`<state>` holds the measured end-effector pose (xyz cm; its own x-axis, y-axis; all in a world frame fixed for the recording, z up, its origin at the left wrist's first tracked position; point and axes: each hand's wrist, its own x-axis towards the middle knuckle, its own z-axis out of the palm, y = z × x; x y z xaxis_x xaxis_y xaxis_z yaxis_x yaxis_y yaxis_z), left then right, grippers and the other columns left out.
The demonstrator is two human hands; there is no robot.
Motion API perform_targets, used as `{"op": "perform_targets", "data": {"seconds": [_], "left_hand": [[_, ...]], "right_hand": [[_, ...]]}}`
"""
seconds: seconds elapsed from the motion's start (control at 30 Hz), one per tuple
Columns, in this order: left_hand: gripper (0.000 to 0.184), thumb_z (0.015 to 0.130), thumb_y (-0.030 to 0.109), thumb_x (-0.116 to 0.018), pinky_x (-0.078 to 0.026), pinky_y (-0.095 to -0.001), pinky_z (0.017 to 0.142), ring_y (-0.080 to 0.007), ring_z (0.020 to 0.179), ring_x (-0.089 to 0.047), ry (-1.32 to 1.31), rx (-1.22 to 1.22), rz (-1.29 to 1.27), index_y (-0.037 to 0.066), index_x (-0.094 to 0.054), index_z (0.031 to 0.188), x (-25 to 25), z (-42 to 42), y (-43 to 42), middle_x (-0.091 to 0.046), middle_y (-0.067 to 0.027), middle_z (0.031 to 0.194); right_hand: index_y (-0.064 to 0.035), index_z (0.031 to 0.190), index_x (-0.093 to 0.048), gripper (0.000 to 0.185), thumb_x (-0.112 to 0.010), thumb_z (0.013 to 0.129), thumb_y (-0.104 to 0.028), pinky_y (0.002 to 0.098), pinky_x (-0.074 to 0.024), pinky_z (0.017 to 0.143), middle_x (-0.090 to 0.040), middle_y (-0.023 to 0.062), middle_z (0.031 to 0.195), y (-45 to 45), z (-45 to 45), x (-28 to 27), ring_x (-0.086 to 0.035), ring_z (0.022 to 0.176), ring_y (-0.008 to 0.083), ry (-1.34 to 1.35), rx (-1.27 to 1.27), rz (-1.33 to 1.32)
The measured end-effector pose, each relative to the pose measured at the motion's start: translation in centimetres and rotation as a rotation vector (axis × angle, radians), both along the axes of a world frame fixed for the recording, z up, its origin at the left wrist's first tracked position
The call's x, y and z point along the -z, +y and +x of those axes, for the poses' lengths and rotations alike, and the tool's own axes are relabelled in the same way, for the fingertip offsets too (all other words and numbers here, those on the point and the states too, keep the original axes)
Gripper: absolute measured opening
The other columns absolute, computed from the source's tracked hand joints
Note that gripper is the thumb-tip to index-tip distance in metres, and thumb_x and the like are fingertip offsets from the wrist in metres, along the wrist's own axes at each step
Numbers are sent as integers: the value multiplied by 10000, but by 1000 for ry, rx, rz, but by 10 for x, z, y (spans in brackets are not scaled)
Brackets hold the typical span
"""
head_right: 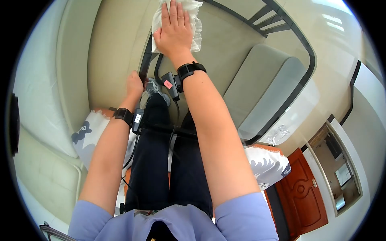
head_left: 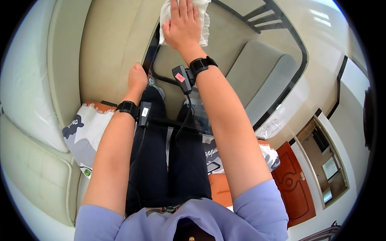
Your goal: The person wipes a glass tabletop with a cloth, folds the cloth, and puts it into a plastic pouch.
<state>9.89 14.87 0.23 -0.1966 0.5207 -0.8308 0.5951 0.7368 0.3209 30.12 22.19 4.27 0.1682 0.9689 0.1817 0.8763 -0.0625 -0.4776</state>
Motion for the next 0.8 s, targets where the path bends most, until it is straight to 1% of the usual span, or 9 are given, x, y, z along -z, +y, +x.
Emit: {"op": "perform_targets", "data": {"seconds": [0.03, 0.17, 0.27, 0.33, 0.37, 0.47, 0.57, 0.63, 0.8], "left_hand": [[538, 873, 345, -277, -469, -392, 642, -284, 612, -619, 19, 37, 1, 53, -637, 600, 4, -2, -1, -627, -105, 594], [550, 870, 347, -275, -470, -393, 650, -288, 607, -615, 25, 41, -7, 48, -637, 584, 5, -3, -2, -626, -109, 590], [559, 868, 344, -273, -472, -383, 620, -277, 581, -608, -20, 38, 25, 29, -634, 581, 3, -3, 1, -620, -116, 581], [564, 866, 339, -269, -472, -370, 577, -268, 550, -600, -87, -22, 16, 2, -625, 588, 9, -5, -2, -614, -128, 568], [556, 867, 331, -270, -450, -357, 517, -248, 491, -568, -113, -71, 42, -8, -616, 593, 13, -6, -4, -589, -124, 533], [545, 867, 321, -269, -424, -348, 477, -226, 442, -527, -133, -71, 12, -10, -605, 595, 9, -5, -3, -552, -109, 495], [546, 870, 319, -260, -396, -335, 445, -207, 410, -492, -180, -89, 34, -15, -596, 599, 10, -7, -3, -520, -91, 470], [551, 869, 322, -254, -390, -332, 432, -206, 405, -488, -177, -90, 51, -21, -586, 595, 7, -8, -3, -516, -90, 469], [560, 868, 346, -243, -374, -328, 396, -205, 391, -471, -214, -183, 19, -25, -567, 601, 9, -8, -2, -505, -90, 471]], "right_hand": [[-29, 1432, -254, 699, -464, 797, -233, 430, -210, 1114, -283, 203, 1457, 3, 1, 1, -265, 1351, 346, 2, -24, -18], [-37, 1427, -270, 721, -506, 788, -276, 434, -209, 1110, -282, 190, 1458, 6, 2, 4, -265, 1351, 324, -39, -29, 18], [-36, 1413, -300, 732, -545, 782, -315, 436, -226, 1098, -321, 184, 1435, 19, -2, 3, -298, 1329, 316, -14, 77, 17], [-36, 1393, -342, 704, -564, 796, -336, 435, -242, 1087, -355, 172, 1413, 27, -5, 8, -319, 1312, 316, -78, 218, 85], [-36, 1393, -342, 704, -564, 796, -336, 435, -242, 1087, -355, 172, 1413, 30, -5, 10, -319, 1312, 316, -68, 233, 84], [-32, 1374, -375, 622, -535, 843, -315, 433, -255, 1076, -369, 161, 1409, 33, 0, 17, -332, 1304, 316, -82, 297, 149], [-34, 1364, -390, 545, -491, 887, -277, 428, -262, 1071, -371, 155, 1413, 35, 12, 24, -338, 1306, 303, -79, 256, 178], [-42, 1365, -390, 500, -449, 913, -247, 420, -256, 1075, -373, 150, 1417, 32, 28, 29, -330, 1319, 282, -117, 125, 172], [-54, 1369, -386, 472, -407, 934, -234, 408, -245, 1086, -367, 139, 1427, 10, 79, 24, -316, 1333, 276, -166, 84, 114]]}}
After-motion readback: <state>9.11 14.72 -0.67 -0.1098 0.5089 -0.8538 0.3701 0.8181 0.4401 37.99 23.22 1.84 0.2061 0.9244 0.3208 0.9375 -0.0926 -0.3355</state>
